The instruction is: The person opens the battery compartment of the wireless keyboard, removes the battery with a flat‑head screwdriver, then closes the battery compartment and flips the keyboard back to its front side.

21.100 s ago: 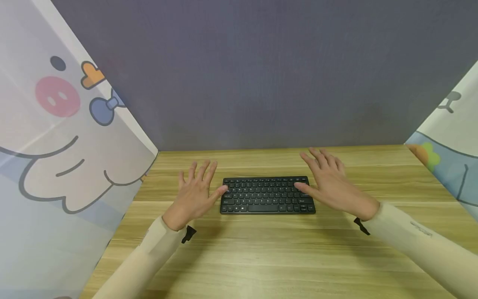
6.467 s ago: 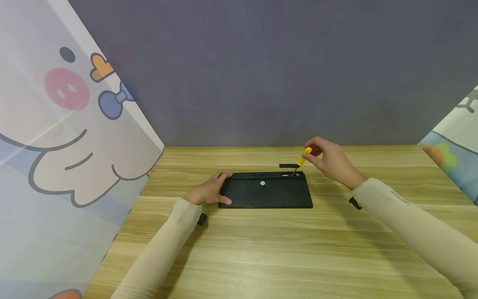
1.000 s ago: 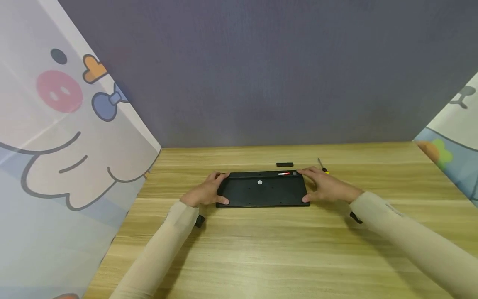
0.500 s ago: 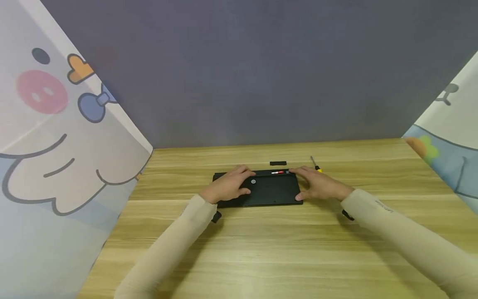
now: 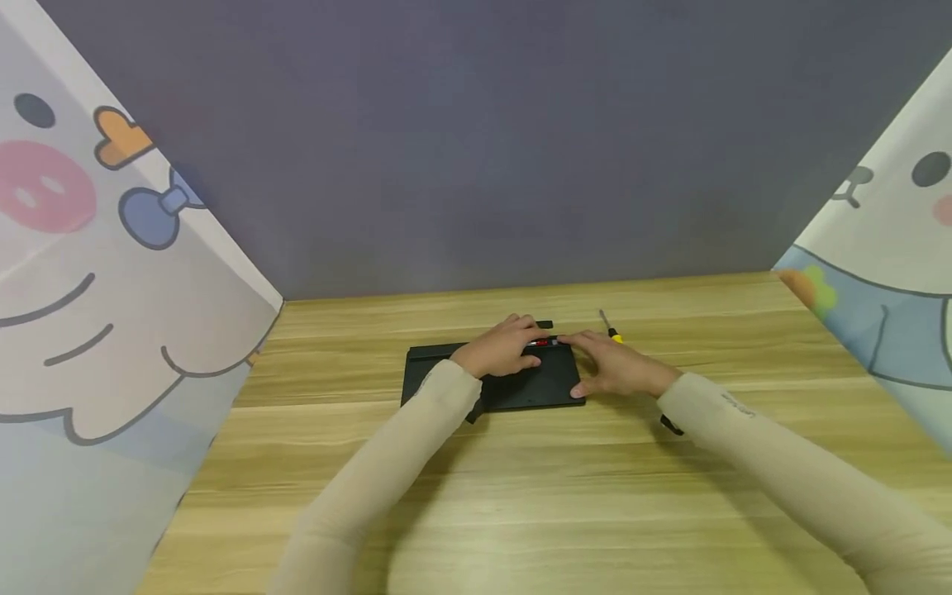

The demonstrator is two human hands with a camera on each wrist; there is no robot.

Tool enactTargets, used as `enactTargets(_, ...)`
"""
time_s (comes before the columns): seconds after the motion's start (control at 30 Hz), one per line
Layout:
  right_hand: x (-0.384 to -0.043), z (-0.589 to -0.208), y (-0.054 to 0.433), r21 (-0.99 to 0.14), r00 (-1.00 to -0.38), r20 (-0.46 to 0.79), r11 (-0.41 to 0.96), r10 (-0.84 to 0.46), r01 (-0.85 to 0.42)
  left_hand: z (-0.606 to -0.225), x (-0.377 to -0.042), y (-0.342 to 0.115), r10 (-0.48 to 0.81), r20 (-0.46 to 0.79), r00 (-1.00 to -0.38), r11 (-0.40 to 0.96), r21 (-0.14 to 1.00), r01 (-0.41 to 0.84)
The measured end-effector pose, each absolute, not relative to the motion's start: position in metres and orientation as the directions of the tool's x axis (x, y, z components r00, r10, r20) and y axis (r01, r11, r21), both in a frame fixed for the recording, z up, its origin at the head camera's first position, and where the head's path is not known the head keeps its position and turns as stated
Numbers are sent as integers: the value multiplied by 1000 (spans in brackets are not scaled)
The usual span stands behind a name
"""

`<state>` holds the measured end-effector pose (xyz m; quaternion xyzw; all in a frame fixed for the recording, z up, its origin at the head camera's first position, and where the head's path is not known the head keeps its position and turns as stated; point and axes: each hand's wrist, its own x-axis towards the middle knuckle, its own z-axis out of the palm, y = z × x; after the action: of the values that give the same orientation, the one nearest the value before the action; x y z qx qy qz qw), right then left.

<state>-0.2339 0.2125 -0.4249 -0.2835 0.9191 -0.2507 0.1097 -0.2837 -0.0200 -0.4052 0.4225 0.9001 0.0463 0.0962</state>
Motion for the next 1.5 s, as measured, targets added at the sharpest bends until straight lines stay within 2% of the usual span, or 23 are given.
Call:
enactTargets(0.6,-234,-422,208,-530,-823,-84,724,-562,-441,-401,-283,-8,725,-186,-664,689,173,704)
enactTargets(1.17,-233,-421,205,-517,-835,-108,748,-540,-416,-403,-289,-6,737,-122,-665,673,235,702)
enactTargets(1.5,-232,-422,205,-524,-837,-109,747,-536,-410,-404,-292,1,678,-132,-723,723,296,624)
